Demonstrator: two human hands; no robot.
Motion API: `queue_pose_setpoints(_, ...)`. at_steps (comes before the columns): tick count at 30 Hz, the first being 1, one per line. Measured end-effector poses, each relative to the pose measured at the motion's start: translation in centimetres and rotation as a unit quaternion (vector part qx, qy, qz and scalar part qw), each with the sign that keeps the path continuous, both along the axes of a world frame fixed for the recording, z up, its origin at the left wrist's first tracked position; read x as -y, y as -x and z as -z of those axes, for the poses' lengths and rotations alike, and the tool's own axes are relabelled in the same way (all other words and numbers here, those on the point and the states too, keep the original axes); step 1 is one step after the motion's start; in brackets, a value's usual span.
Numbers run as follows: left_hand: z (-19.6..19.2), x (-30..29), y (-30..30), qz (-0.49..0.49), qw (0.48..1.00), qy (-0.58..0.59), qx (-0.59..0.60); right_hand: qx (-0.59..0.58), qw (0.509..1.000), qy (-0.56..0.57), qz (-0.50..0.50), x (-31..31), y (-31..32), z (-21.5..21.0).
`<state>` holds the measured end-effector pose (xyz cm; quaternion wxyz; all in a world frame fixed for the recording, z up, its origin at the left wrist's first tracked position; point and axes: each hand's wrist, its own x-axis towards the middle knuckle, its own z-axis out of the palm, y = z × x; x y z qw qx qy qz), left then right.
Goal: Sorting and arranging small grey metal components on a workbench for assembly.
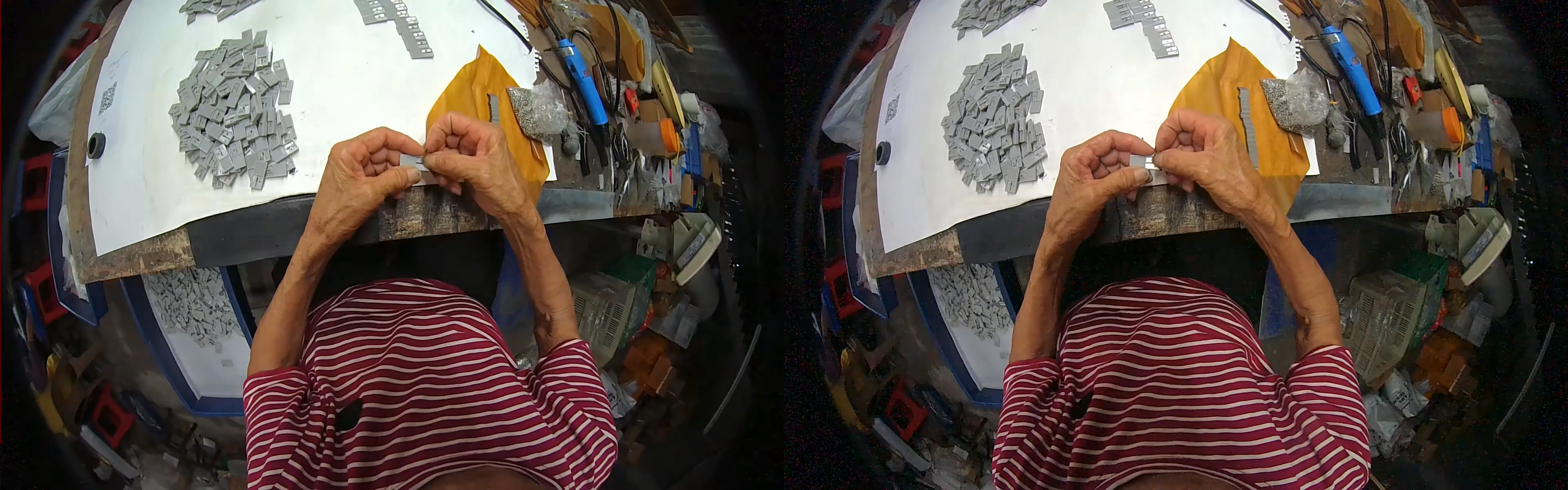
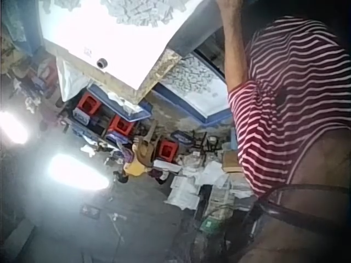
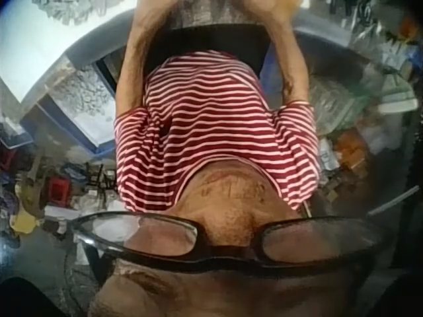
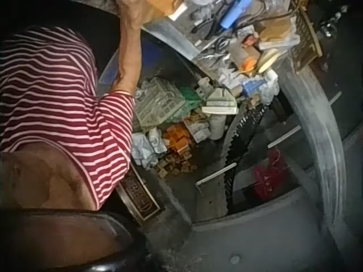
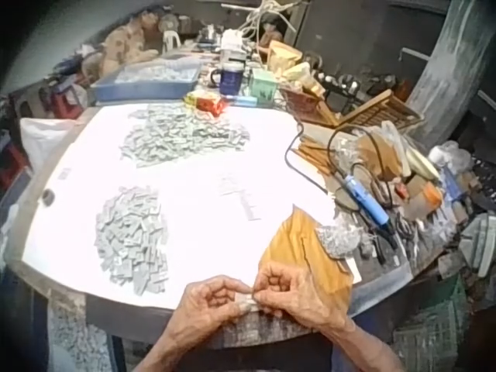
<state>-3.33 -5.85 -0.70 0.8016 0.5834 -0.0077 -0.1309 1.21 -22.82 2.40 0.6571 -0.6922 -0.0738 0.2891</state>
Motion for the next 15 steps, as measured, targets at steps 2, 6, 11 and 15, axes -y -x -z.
queue_pose_setpoints(2, 0.0, 0.1, 0.0, -0.006, 1.0, 0.018, -0.003, 0.0, 1.0, 0.001, 0.009, -0.2, 0.2, -0.1)
queue_pose_setpoints(6, -0.5, 0.2, 0.0, -0.017, 1.0, 0.008, -0.008, -0.018, 0.999, -0.001, 0.036, -0.5, 0.0, -0.6)
queue_pose_setpoints(11, -0.8, 0.4, 0.1, -0.065, 0.981, -0.155, 0.1, -0.032, 0.999, -0.024, 0.021, -0.1, -0.4, -0.2)
queue_pose_setpoints(15, -1.1, 0.2, -0.1, -0.073, 0.969, -0.207, 0.114, -0.027, 0.998, -0.038, 0.036, 0.0, -0.2, 0.1)
